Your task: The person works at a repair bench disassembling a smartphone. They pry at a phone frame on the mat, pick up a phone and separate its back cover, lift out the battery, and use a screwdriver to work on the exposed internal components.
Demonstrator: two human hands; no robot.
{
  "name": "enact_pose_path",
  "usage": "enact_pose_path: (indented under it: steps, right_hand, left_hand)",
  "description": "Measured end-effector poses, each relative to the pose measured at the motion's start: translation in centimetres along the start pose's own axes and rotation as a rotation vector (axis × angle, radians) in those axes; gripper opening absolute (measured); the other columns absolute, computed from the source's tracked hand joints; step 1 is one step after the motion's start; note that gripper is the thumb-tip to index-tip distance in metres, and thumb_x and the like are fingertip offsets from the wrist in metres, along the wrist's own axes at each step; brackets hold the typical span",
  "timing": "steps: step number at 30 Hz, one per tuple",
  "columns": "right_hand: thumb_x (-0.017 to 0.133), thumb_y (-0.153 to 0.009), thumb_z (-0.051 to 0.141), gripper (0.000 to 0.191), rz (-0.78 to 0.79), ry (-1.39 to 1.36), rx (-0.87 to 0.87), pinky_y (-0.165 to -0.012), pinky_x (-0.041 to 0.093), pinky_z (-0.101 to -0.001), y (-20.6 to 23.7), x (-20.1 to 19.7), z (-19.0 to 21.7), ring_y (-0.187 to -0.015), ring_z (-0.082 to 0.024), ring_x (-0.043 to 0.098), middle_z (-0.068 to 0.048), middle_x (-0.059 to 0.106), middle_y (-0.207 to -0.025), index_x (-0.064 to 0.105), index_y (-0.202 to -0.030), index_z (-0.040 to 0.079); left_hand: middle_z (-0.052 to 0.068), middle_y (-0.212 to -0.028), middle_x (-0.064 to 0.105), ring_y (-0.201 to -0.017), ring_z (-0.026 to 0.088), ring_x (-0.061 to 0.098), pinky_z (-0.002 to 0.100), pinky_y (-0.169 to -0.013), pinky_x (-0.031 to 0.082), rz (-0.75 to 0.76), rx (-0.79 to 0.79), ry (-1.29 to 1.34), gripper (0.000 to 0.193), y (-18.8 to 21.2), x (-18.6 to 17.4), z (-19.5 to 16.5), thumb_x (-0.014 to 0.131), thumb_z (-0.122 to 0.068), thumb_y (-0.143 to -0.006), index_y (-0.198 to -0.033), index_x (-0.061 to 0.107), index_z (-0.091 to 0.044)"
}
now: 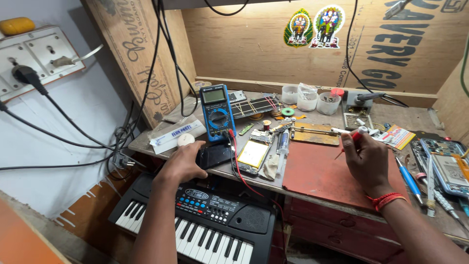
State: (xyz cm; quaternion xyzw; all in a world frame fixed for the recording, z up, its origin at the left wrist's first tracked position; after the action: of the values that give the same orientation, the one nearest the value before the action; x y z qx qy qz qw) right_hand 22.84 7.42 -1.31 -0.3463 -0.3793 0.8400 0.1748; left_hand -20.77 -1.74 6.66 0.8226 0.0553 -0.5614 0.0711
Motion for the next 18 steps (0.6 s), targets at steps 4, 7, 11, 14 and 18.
enact_pose_path:
  steps: [4, 7, 11, 14, 18]
  right_hand:
    - [0.063, -0.106, 0.034, 0.036, -0.008, -0.021, 0.017, -0.053, 0.044, -0.0406, 0.0, -0.1, 0.3, -0.054, -0.027, 0.062, -0.012, 0.060, -0.061, 0.066, -0.088, 0.003]
    - [0.063, -0.106, 0.033, 0.035, -0.014, -0.037, 0.006, -0.052, 0.042, -0.0393, -0.2, -0.4, 0.5, -0.052, -0.025, 0.060, -0.011, 0.059, -0.060, 0.066, -0.088, 0.003]
    - [0.063, -0.106, 0.032, 0.034, -0.012, -0.078, 0.053, -0.049, 0.041, -0.0372, -0.2, -0.4, 1.0, -0.048, -0.021, 0.059, -0.009, 0.059, -0.057, 0.067, -0.088, 0.003]
    - [0.063, -0.107, 0.032, 0.035, -0.021, -0.081, 0.031, -0.050, 0.040, -0.0359, -0.3, -0.6, 1.3, -0.049, -0.019, 0.058, -0.008, 0.058, -0.058, 0.066, -0.087, 0.003]
    - [0.062, -0.106, 0.031, 0.034, -0.024, -0.132, 0.062, -0.048, 0.041, -0.0347, -0.3, -0.6, 1.6, -0.047, -0.018, 0.058, -0.007, 0.059, -0.057, 0.066, -0.088, 0.003]
  left_hand:
    - [0.006, -0.147, 0.057, -0.138, 0.025, 0.054, 0.036, -0.117, 0.043, -0.006, 0.040, -0.028, 0.094, -0.8, 0.3, 0.1, 0.089, -0.014, -0.063, -0.148, 0.048, -0.021]
    - [0.007, -0.143, 0.057, -0.138, 0.026, 0.050, 0.037, -0.118, 0.040, -0.003, 0.056, -0.110, 0.089, -0.9, 0.2, 0.0, 0.089, -0.015, -0.064, -0.144, 0.051, -0.022]
    - [0.010, -0.143, 0.051, -0.140, 0.028, 0.045, 0.037, -0.118, 0.040, 0.025, 0.019, -0.146, 0.089, -0.1, -0.3, -0.7, 0.090, -0.017, -0.065, -0.144, 0.050, -0.021]
    - [0.009, -0.146, 0.047, -0.141, 0.028, 0.047, 0.038, -0.118, 0.042, 0.045, -0.082, -0.149, 0.092, 1.0, -0.7, -1.3, 0.091, -0.019, -0.065, -0.146, 0.048, -0.023]
    - [0.007, -0.146, 0.045, -0.138, 0.027, 0.051, 0.039, -0.119, 0.043, -0.003, -0.167, -0.105, 0.096, 3.1, -0.7, -1.4, 0.092, -0.021, -0.063, -0.148, 0.049, -0.025]
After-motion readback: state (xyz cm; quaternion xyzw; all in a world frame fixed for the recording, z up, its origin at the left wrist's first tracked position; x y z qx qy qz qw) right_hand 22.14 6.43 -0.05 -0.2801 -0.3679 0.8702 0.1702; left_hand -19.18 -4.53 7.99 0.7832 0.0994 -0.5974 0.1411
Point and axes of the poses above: each hand's wrist, its own y-axis away from the middle knuckle, its own x-axis out of the palm, z = x × y, the point moved 1 cm from there along -y, towards the middle knuckle
